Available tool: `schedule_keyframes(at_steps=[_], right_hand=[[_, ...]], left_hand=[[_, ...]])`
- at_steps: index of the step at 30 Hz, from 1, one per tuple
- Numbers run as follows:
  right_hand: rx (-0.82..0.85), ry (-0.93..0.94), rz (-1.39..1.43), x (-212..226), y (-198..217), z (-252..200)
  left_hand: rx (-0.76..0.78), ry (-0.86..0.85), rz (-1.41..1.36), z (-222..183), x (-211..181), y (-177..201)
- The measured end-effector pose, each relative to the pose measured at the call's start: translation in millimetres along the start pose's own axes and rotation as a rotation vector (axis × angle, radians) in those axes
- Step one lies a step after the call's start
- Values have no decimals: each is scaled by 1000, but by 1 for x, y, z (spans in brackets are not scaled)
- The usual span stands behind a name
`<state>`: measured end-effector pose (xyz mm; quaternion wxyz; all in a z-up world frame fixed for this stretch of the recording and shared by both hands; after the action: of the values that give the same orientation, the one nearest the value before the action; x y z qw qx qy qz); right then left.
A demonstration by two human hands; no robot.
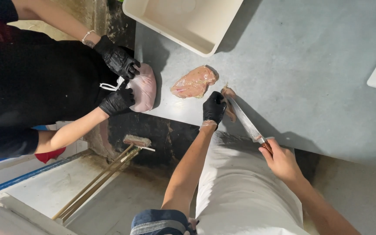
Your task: Trimming fat and connective tissue from raw chicken breasts using a knife on a cutting board and sorting them into trays.
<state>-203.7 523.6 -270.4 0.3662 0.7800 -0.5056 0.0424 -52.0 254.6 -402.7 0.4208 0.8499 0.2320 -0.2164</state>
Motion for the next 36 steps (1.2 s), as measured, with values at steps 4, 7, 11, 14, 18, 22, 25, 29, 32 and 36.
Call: schedule_keyframes(at_steps=[4, 7, 11, 14, 18, 22, 25, 29, 32, 36], right_hand=[[1, -10, 54, -10, -10, 0], [-2, 1, 29, -6, -10, -4], [1, -12, -41, -20, -29, 11], [-24, -15, -50, -13, -34, 12], [-107, 42, -79, -3, -44, 27], [-77, 19, -79, 18, -31, 14], [-6, -6, -100, -9, -46, 13], [63, -110, -131, 5, -14, -27], [60, -29, -183, 2, 3, -38], [196, -145, -93, 20, 42, -61]], left_hand=[[-7, 19, 8, 1, -1, 1], [6, 34, -12, -3, -1, -1], [5, 32, -73, -4, -3, -4], [-5, 30, -33, -7, -8, 0], [-5, 1, -5, -9, -17, -1], [-28, 13, -30, -8, -19, -2], [-31, 3, -75, -8, -17, -2], [-17, 29, -126, -7, -10, -5], [-143, -221, -160, -10, -10, -2], [-118, -205, -143, -17, -16, 7]])
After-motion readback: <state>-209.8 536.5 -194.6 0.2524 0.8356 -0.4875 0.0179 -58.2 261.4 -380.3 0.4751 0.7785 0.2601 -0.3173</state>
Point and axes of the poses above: each hand's wrist, its own z-axis towards the middle knuckle, its own y-axis out of the back of the hand, x = y × z, the point moved 4 cm from there along z, towards the middle knuckle
